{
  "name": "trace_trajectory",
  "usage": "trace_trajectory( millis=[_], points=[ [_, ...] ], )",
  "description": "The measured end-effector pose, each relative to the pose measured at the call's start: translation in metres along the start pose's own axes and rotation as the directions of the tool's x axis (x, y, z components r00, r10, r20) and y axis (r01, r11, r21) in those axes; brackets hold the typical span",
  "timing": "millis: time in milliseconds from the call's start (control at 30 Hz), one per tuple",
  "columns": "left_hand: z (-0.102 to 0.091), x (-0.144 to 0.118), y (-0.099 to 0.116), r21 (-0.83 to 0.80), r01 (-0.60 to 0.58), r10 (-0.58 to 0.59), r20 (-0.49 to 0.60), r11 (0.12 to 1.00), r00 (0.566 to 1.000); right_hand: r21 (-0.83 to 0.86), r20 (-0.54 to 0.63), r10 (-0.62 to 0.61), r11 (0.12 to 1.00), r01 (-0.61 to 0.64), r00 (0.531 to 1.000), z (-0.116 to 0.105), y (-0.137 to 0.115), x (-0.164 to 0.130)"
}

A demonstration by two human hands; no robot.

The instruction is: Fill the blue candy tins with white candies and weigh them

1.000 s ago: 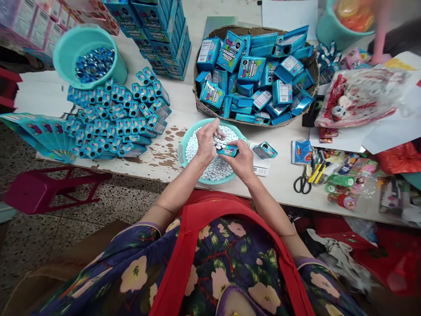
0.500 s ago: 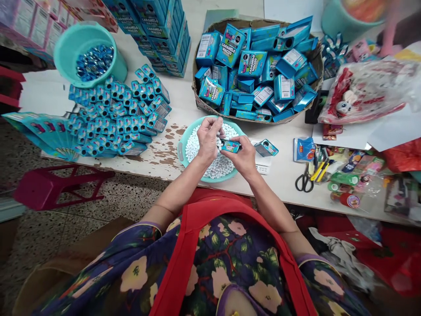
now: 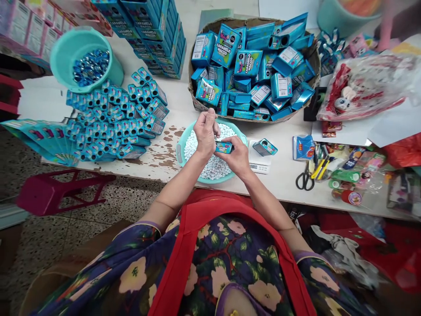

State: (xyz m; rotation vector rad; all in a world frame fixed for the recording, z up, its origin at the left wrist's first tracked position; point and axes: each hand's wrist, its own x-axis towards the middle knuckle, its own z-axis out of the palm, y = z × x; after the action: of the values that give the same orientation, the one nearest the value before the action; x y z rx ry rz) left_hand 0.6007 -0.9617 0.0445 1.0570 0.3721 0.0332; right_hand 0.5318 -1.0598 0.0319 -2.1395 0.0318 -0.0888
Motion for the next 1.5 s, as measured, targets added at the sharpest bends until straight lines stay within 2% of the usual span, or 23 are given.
trace_trajectory(
  millis=[233,367,500,600,667,733,767,833,867,900,967,1000,1067,1133,1200,1233,1300,1367,1433,1500],
  points=[
    [-0.005,-0.009,0.008,0.017,0.132,-0.133,0.063,0.991,0.989,0.108,-0.061,0.101,0.99,-0.094,0.993,0.003,0.012,-0.003],
    [-0.005,-0.011,0.019,-0.012,0.103,-0.103,0.008,0.995,0.995,0.208,-0.085,0.137,0.971,-0.117,0.987,0.006,0.018,-0.006],
    [-0.005,-0.011,0.024,0.002,0.101,-0.101,0.003,0.995,0.995,0.295,-0.09,0.146,0.949,-0.113,0.985,0.01,0.024,-0.006],
    [-0.013,-0.004,0.021,-0.033,0.09,-0.091,-0.032,0.995,0.995,0.354,-0.095,0.157,0.928,-0.114,0.983,0.009,0.026,-0.005],
    [-0.023,0.005,0.013,-0.074,0.123,-0.128,-0.06,0.99,0.99,0.397,-0.087,0.159,0.911,-0.113,0.983,0.005,0.026,-0.007],
    [-0.036,0.013,0.001,-0.094,0.276,-0.282,-0.061,0.957,0.957,0.421,-0.06,0.166,0.898,-0.125,0.984,-0.003,0.025,-0.012],
    [-0.043,0.017,-0.005,-0.078,0.396,-0.4,-0.05,0.915,0.915,0.419,-0.048,0.168,0.898,-0.132,0.985,-0.008,0.024,-0.017],
    [-0.055,0.019,-0.018,0.009,0.597,-0.597,-0.001,0.802,0.802,0.405,-0.042,0.18,0.902,-0.148,0.983,-0.023,0.023,-0.031],
    [-0.06,0.018,-0.023,0.079,0.645,-0.648,0.027,0.76,0.761,0.396,-0.049,0.196,0.904,-0.161,0.979,-0.032,0.024,-0.04],
    [-0.064,0.016,-0.027,0.161,0.655,-0.669,0.055,0.738,0.741,0.383,-0.064,0.223,0.905,-0.183,0.973,-0.042,0.027,-0.051],
    [-0.066,0.011,-0.033,0.34,0.6,-0.667,0.123,0.724,0.735,0.352,-0.145,0.321,0.901,-0.254,0.936,-0.065,0.037,-0.074],
    [-0.063,0.008,-0.035,0.426,0.559,-0.665,0.153,0.712,0.731,0.337,-0.215,0.382,0.893,-0.299,0.899,-0.077,0.045,-0.087],
    [-0.05,0.003,-0.04,0.576,0.468,-0.678,0.219,0.67,0.701,0.339,-0.4,0.491,0.864,-0.373,0.774,-0.099,0.068,-0.11],
    [-0.024,0.0,-0.048,0.681,0.336,-0.671,0.309,0.651,0.674,0.372,-0.562,0.556,0.831,-0.414,0.612,-0.117,0.094,-0.13],
    [0.009,-0.002,-0.059,0.762,0.114,-0.62,0.419,0.637,0.663,0.395,-0.656,0.581,0.808,-0.438,0.482,-0.129,0.117,-0.144],
    [0.026,-0.002,-0.066,0.791,-0.036,-0.585,0.482,0.611,0.652,0.396,-0.681,0.586,0.8,-0.451,0.44,-0.133,0.127,-0.149],
    [0.06,0.0,-0.08,0.799,-0.351,-0.532,0.591,0.488,0.606,0.39,-0.703,0.588,0.789,-0.474,0.399,-0.136,0.14,-0.157],
    [0.086,0.002,-0.094,0.753,-0.587,-0.537,0.64,0.298,0.549,0.394,-0.703,0.596,0.781,-0.486,0.388,-0.137,0.146,-0.163],
    [0.101,0.004,-0.106,0.687,-0.715,-0.573,0.64,0.129,0.512,0.415,-0.687,0.616,0.768,-0.488,0.385,-0.136,0.148,-0.166],
    [0.106,0.007,-0.113,0.626,-0.78,-0.599,0.631,0.017,0.493,0.441,-0.664,0.644,0.748,-0.496,0.381,-0.136,0.149,-0.169]
  ],
)
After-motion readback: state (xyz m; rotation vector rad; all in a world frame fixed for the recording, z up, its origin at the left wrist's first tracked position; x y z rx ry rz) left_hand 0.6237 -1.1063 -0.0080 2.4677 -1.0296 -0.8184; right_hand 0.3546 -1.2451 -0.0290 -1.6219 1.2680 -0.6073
